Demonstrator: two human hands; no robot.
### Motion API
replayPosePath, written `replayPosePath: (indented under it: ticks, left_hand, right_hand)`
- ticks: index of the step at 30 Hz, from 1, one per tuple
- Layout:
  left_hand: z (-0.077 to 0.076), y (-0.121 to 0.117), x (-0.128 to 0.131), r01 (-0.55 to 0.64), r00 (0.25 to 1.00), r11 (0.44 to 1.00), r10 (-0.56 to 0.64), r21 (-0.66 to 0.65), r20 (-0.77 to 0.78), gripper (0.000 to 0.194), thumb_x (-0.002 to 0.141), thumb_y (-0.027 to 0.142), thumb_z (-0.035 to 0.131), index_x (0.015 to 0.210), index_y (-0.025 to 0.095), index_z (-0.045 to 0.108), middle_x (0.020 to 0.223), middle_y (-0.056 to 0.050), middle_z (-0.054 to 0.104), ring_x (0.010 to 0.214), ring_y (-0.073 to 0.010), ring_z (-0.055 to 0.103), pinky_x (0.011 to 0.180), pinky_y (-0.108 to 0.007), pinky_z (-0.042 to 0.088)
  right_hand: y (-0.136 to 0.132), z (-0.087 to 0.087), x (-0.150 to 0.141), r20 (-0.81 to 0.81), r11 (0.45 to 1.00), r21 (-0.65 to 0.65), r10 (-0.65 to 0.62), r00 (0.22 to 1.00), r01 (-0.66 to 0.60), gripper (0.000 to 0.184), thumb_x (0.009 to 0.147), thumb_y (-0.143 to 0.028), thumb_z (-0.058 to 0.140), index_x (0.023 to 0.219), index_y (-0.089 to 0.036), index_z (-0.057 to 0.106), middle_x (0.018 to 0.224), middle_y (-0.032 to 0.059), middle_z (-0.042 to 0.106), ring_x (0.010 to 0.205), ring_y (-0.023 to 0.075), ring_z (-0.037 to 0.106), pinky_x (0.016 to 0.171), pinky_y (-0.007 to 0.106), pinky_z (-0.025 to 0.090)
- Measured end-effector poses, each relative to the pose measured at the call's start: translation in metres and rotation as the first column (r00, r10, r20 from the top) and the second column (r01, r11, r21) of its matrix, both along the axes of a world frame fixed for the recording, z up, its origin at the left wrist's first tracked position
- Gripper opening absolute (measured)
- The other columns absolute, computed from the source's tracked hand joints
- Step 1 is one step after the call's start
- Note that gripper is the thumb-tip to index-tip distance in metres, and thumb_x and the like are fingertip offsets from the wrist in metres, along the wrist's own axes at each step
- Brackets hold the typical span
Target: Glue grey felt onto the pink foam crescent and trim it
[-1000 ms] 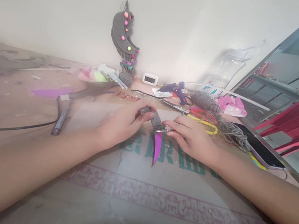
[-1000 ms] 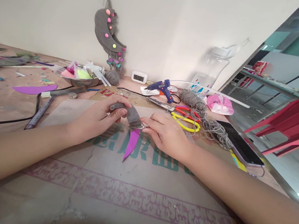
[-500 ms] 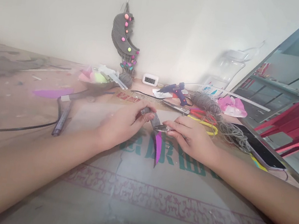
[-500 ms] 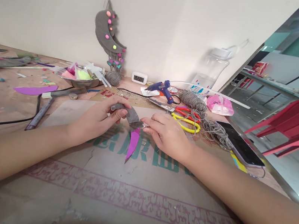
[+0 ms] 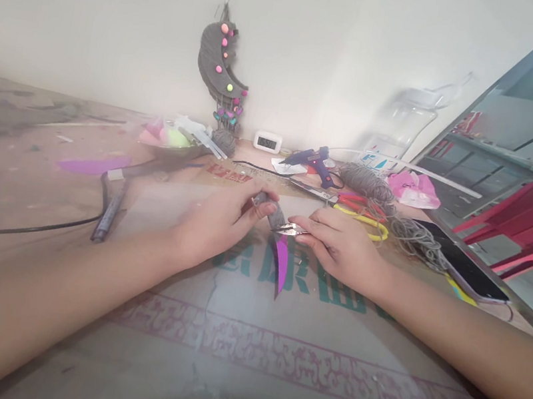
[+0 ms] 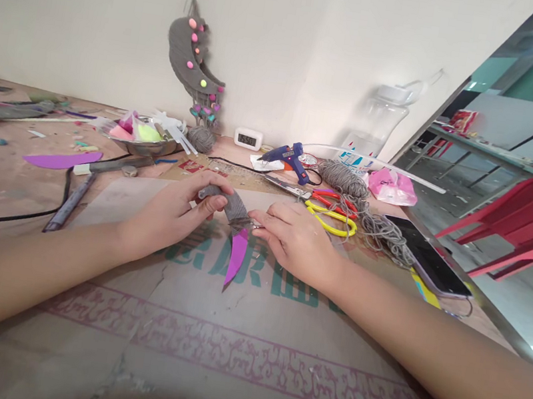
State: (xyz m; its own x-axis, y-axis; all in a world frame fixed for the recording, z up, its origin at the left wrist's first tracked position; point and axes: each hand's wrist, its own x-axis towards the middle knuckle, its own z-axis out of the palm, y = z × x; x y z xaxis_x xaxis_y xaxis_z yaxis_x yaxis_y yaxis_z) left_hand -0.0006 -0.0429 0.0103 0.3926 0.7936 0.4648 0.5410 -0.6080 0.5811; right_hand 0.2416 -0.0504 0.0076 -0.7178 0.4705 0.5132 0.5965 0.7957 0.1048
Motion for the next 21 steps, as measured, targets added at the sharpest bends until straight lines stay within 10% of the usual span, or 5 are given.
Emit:
replayPosePath:
  ticks: [21]
  left_hand:
    - [0.0006,-0.0003,0.0003,0.016,1.0,1.0,-0.016,-0.017,0.0,0.031,0.094,0.044,0.039,0.107,0.023,0.057,0.089,-0.002,0.064,0.078,-0.0179,0.059,0.069,-0.031,0.043]
  right_hand:
    - [-0.0006,0.0012,-0.0006,-0.009,0.999,0.026,0.02,1.0,-0.02,0.028,0.094,-0.027,0.048,0.113,-0.013,0.064,0.075,0.0047,0.057,0.07,0.0161,0.051,0.063,0.029,0.04]
